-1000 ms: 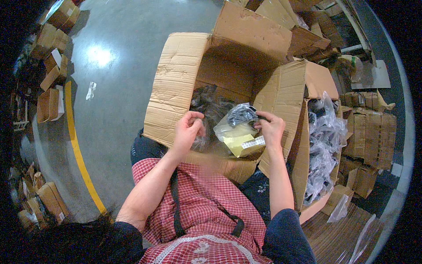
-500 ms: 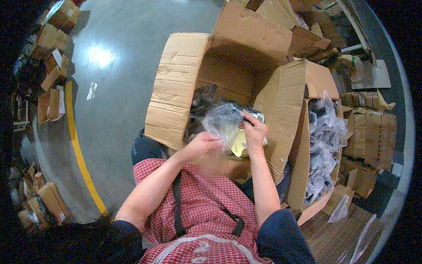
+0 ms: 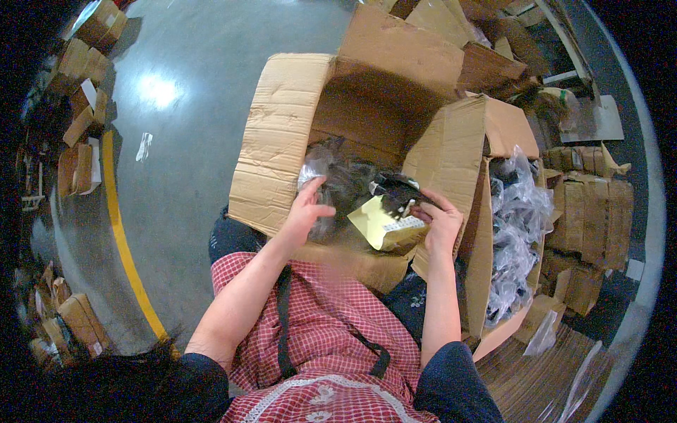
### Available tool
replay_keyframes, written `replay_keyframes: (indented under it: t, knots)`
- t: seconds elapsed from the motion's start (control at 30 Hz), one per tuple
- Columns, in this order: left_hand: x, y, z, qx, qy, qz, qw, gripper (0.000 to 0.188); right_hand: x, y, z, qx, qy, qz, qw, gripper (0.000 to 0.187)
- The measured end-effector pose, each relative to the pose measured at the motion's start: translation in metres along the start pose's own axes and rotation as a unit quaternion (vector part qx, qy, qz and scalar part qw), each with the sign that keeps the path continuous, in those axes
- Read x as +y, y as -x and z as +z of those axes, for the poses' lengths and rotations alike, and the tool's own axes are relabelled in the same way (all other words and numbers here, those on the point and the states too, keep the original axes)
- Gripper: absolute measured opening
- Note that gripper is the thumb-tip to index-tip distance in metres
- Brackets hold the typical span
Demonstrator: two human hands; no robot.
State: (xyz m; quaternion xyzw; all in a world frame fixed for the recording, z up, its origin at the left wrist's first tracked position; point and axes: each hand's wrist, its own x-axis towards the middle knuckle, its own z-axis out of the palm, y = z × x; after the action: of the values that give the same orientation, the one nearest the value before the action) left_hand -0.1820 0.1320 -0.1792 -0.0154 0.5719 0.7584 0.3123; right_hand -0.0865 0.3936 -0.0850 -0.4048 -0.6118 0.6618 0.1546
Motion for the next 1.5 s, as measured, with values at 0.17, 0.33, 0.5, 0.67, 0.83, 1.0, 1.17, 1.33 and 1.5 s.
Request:
replay_keyframes:
  t: [0.17, 0.33, 0.5, 0.67, 0.83, 1.0, 1.17, 1.33, 1.5]
  knots:
    - [0.011, 0.003, -0.002, -0.196, 0.004, -0.116, 0.974, 0.093, 0.005, 0.025, 0.0, -0.084, -0.098, 0.152, 0.98, 0.024]
    - [0.031, 0.013, 0.011, -0.283, 0.201, -0.198, 0.916, 0.087, 0.038, 0.044, 0.014, -0.058, -0.108, 0.269, 0.955, 0.038]
    - [0.013, 0.019, 0.017, -0.229, 0.067, -0.094, 0.966, 0.069, 0.036, 0.066, 0.036, -0.177, -0.018, 0.286, 0.942, 0.041]
    - [0.024, 0.026, 0.017, -0.139, -0.133, -0.088, 0.977, 0.057, 0.032, 0.051, 0.034, -0.321, 0.358, 0.004, 0.877, 0.063]
    - [0.005, 0.022, 0.012, -0.154, -0.226, -0.06, 0.96, 0.057, -0.005, 0.055, 0.069, -0.34, 0.407, -0.239, 0.814, 0.07]
    - [0.003, 0.02, 0.01, -0.217, -0.08, -0.116, 0.966, 0.054, 0.002, 0.043, 0.065, -0.369, 0.415, -0.229, 0.8, 0.058]
    - [0.043, 0.019, 0.004, -0.271, 0.185, -0.231, 0.916, 0.058, -0.025, 0.036, 0.041, -0.336, 0.249, -0.084, 0.904, 0.052]
    - [0.013, 0.028, 0.015, -0.337, 0.152, -0.252, 0.894, 0.074, -0.045, 0.058, 0.041, -0.379, -0.01, -0.037, 0.925, 0.051]
    - [0.032, 0.055, 0.017, -0.464, 0.355, -0.282, 0.761, 0.063, -0.011, 0.054, 0.047, -0.396, -0.162, -0.006, 0.904, 0.053]
